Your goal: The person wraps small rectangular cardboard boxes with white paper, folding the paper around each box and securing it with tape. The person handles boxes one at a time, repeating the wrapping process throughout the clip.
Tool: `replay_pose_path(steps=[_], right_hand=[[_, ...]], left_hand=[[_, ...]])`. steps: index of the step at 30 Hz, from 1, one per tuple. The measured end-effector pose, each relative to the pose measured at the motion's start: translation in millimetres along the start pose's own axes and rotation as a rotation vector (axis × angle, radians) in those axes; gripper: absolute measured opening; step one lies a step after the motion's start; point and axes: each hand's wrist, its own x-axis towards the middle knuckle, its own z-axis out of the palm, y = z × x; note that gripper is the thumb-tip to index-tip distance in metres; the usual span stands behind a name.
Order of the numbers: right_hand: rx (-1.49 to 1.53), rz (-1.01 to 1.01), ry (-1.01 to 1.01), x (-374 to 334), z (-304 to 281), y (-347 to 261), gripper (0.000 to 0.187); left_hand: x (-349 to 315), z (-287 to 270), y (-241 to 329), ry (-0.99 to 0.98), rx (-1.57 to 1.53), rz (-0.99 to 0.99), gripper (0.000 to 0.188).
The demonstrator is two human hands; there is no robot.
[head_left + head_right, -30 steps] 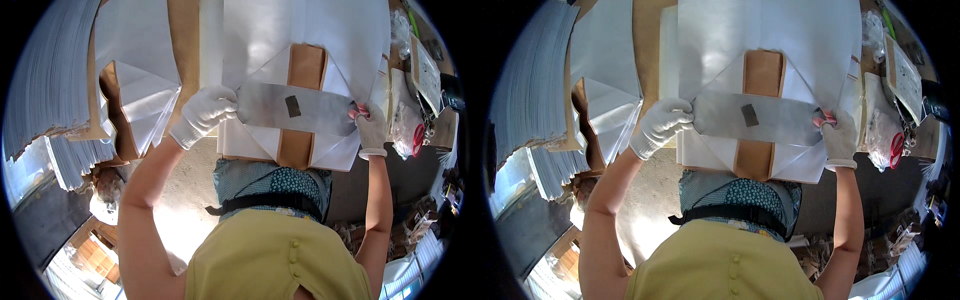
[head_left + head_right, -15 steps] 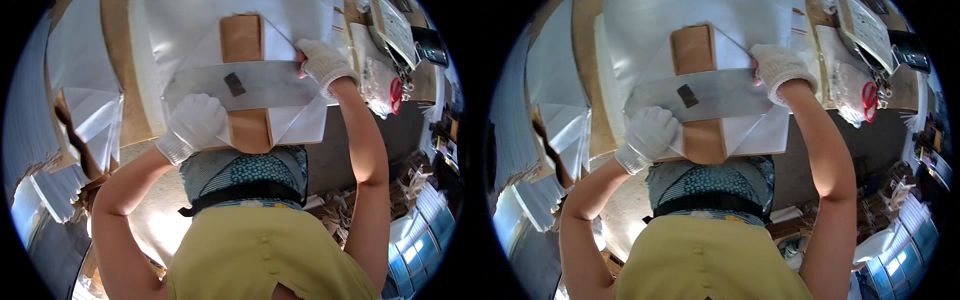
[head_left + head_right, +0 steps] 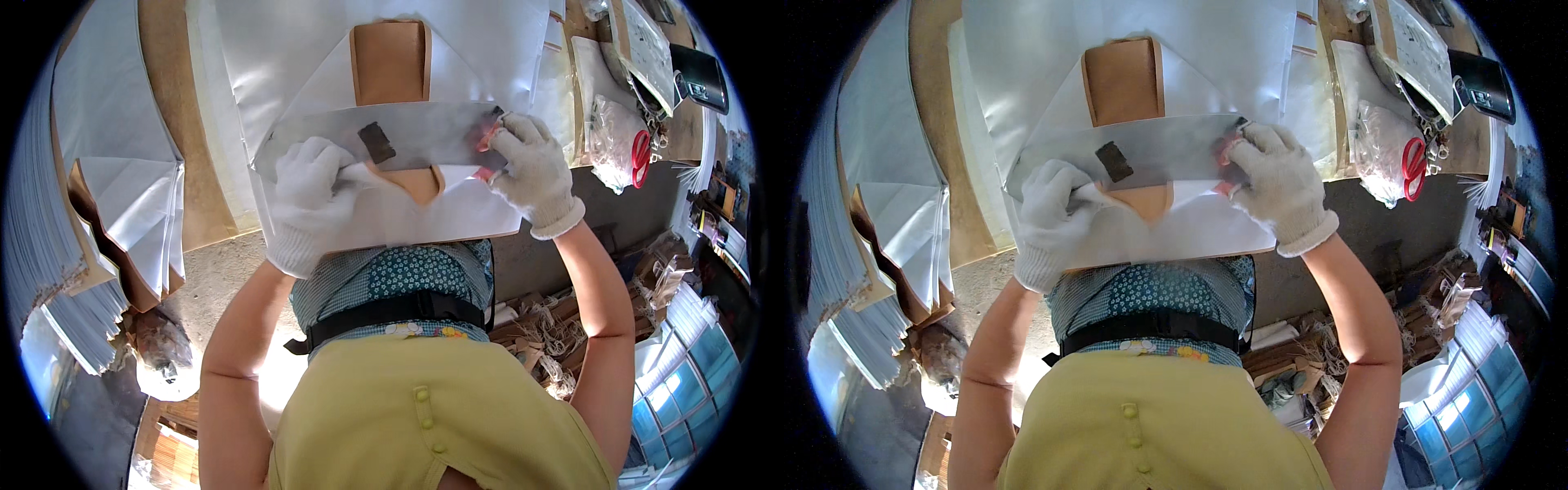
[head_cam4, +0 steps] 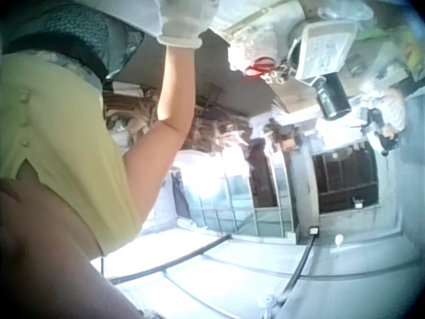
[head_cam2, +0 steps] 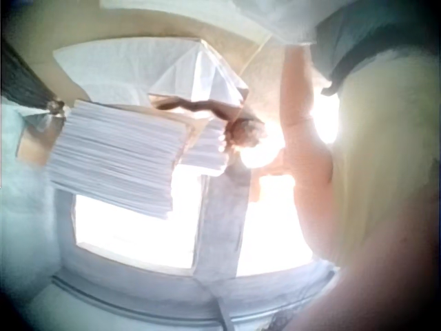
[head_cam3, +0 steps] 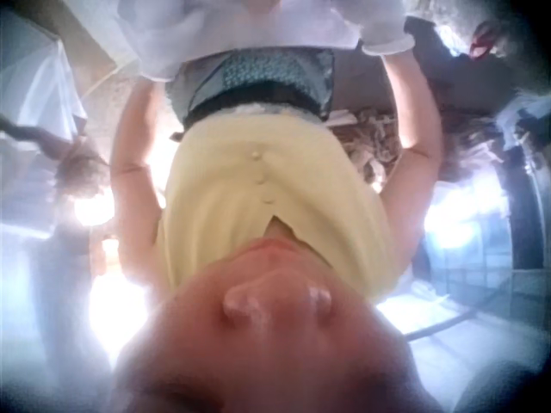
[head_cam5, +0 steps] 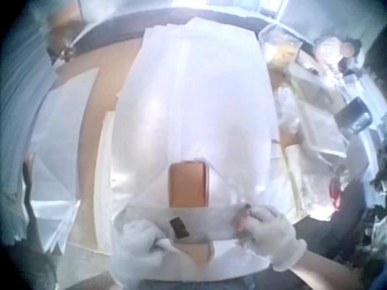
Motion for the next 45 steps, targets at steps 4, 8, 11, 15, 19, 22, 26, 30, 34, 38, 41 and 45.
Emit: replay_pose_path(steps=[4, 8, 11, 15, 19, 22, 26, 30, 34, 38, 41, 45], right_hand=[[-0.013, 0.125, -0.092, 28.0, -6.2, -12.5, 0.061], [-0.172, 0.096, 0.076, 44.2, 1.5, -13.9, 0.085], [-0.188, 0.072, 0.244, 51.0, 9.1, -1.7, 0.107], [-0.145, 0.207, 0.126, 49.9, 9.8, 0.8, 0.117], [-0.084, 0.228, 0.075, 37.7, 7.0, -5.8, 0.096], [0.001, 0.195, 0.136, 20.4, 22.6, -8.0, 0.076], [-0.086, 0.106, 0.196, 10.9, 29.7, -18.6, 0.060], [-0.100, -0.049, 0.314, 12.0, 35.2, -9.6, 0.043], [0.156, -0.236, 0.261, 48.1, 31.9, -31.8, 0.040], [0.143, -0.253, 0.339, 59.2, 43.3, -48.3, 0.040], [0.133, -0.143, 0.384, 68.2, 47.1, -60.7, 0.040], [0.160, -0.078, 0.431, 87.6, 41.0, -95.7, 0.042]], left_hand=[[18.4, -14.4, 9.5, 0.038, 0.225, -0.102, 0.060], [54.2, -22.8, 6.3, 0.051, 0.352, -0.169, 0.098], [73.8, -23.9, 2.9, -0.035, 0.219, -0.227, 0.075], [82.9, -22.4, -2.5, -0.099, 0.077, -0.294, 0.044], [68.6, -10.1, -0.4, 0.013, 0.018, -0.195, 0.028], [53.3, -4.9, 6.0, 0.112, -0.038, -0.113, 0.032], [40.5, -1.2, -1.3, 0.028, -0.175, -0.133, 0.032], [35.2, -13.8, 14.7, -0.178, -0.020, 0.047, 0.027], [39.1, -12.9, 15.2, -0.201, -0.049, 0.044, 0.028], [31.4, -1.3, -4.3, 0.202, 0.313, 0.186, 0.044], [31.0, 17.9, 13.7, 0.215, 0.465, 0.082, 0.046], [35.4, 35.9, 13.8, 0.224, 0.376, 0.069, 0.033]])
